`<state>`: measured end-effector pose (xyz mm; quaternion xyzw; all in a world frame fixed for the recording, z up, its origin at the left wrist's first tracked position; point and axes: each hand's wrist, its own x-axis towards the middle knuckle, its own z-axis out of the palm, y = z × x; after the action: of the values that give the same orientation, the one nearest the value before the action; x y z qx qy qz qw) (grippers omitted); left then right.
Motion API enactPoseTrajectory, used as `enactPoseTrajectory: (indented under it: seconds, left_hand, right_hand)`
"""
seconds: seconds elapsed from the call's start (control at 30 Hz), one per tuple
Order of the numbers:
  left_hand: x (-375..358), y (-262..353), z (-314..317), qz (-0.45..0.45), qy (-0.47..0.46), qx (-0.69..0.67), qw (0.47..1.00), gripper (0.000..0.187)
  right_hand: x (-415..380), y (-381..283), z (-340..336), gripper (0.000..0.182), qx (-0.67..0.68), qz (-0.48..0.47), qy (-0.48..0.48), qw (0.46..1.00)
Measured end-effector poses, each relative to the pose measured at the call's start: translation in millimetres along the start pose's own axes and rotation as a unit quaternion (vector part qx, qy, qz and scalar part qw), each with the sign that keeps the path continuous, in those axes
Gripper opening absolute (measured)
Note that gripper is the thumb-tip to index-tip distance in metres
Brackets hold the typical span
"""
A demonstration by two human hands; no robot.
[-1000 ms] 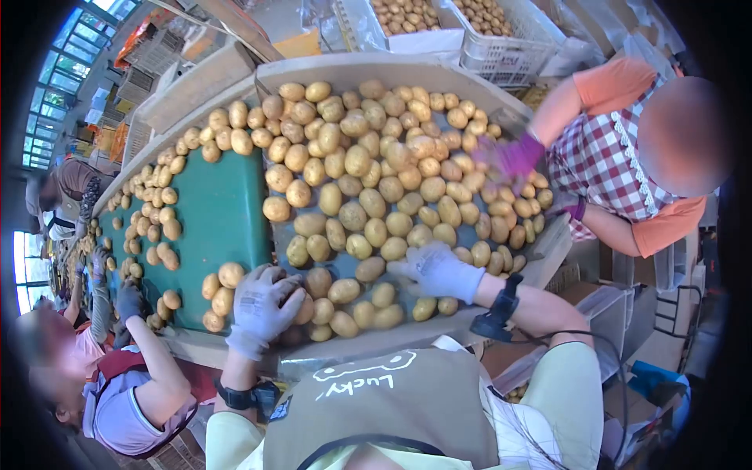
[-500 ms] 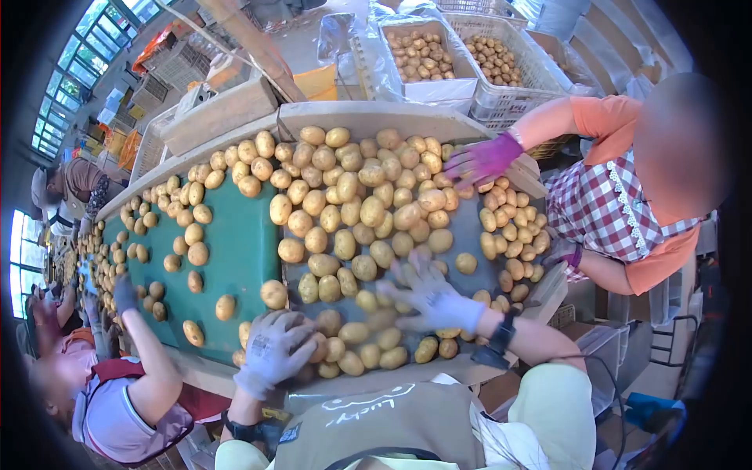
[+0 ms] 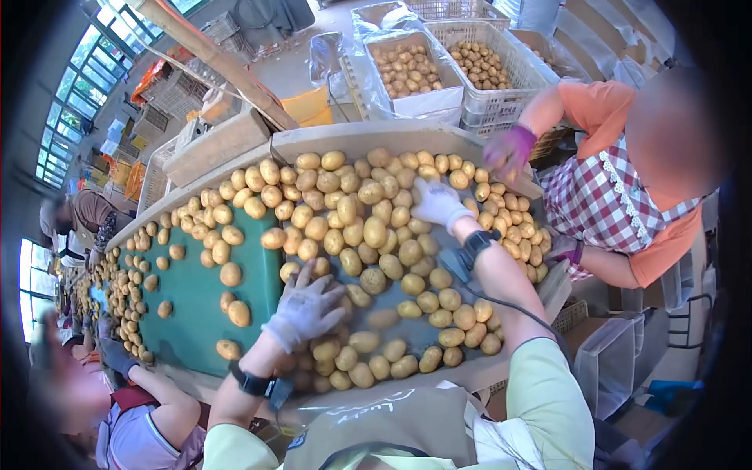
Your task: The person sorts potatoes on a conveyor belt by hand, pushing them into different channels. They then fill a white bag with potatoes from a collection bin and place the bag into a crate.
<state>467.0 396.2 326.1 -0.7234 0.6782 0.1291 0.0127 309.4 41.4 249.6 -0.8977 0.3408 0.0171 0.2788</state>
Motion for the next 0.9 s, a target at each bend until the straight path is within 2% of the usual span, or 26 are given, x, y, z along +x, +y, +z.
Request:
enactPoseTrajectory:
  seconds: [0.03,0.07,0.13,0.17,0.2,0.27,0.3,0.4,0.43,0.47,0.53,0.57,0.63,0.67,0.7,0.73,0.8,0.87,0.9]
  left_hand:
    - [-8,3,-9,-0.017,-0.004,-0.033,0.999,0.049]
    - [-16,1,-9,-0.021,-0.005,-0.038,0.999,0.049]
    - [-28,1,-5,-0.073,-0.011,-0.149,0.986,0.046]
    - [-32,4,-7,-0.074,0.005,-0.137,0.988,0.043]
    - [-34,5,-4,-0.077,0.008,-0.139,0.987,0.043]
    - [-40,7,0,-0.097,0.026,-0.124,0.987,0.043]
    - [-41,7,0,-0.101,0.030,-0.126,0.986,0.043]
    - [-41,6,-1,-0.106,0.036,-0.132,0.985,0.042]
    - [-41,4,0,-0.103,0.039,-0.136,0.985,0.041]
    - [-40,2,1,-0.100,0.042,-0.138,0.984,0.040]
    - [-39,-4,8,-0.099,0.050,-0.141,0.984,0.042]
    - [-41,-6,10,-0.097,0.052,-0.146,0.983,0.044]
    - [-39,-10,8,-0.105,0.055,-0.164,0.979,0.043]
    - [-40,-8,9,-0.109,0.056,-0.186,0.975,0.043]
    - [-40,-9,11,-0.101,0.058,-0.157,0.981,0.042]
    - [-41,-9,10,-0.101,0.056,-0.158,0.981,0.042]
    - [-39,-10,7,-0.100,0.056,-0.166,0.979,0.041]
    - [-36,-12,6,-0.095,0.062,-0.165,0.980,0.040]
    - [-37,-12,7,-0.091,0.068,-0.165,0.980,0.038]
  right_hand:
    - [-11,4,-5,0.060,-0.005,-0.031,-0.024,0.999]
    - [-16,11,-2,0.060,-0.007,-0.032,-0.030,0.999]
    - [-25,29,6,0.064,0.146,0.027,-0.050,0.988]
    - [-24,39,18,0.061,0.120,-0.018,-0.014,0.993]
    - [-26,37,16,0.061,0.117,-0.022,-0.016,0.993]
    - [-32,32,9,0.056,0.075,-0.049,-0.047,0.995]
    - [-33,33,6,0.050,0.131,-0.101,-0.068,0.984]
    - [-43,-4,-11,0.046,0.141,-0.136,-0.124,0.973]
    - [-47,-17,-8,0.046,0.063,-0.200,-0.083,0.974]
    - [-52,-27,-12,0.039,0.035,-0.230,-0.087,0.969]
    - [-44,-46,-14,0.033,-0.116,-0.369,-0.069,0.919]
    - [-37,-54,-20,0.033,-0.116,-0.373,-0.071,0.918]
    - [-8,-71,-40,0.027,-0.257,-0.315,0.056,0.912]
    - [11,-61,-52,0.027,-0.163,-0.240,0.074,0.954]
    - [18,-57,-61,0.032,0.021,-0.275,0.239,0.931]
    - [21,-51,-59,0.032,0.022,-0.273,0.238,0.932]
    - [29,-42,-54,0.040,-0.032,-0.193,0.104,0.975]
    - [-13,-47,-38,0.045,-0.114,-0.177,-0.084,0.974]
    - [-26,-26,-2,0.052,-0.102,-0.168,-0.138,0.971]
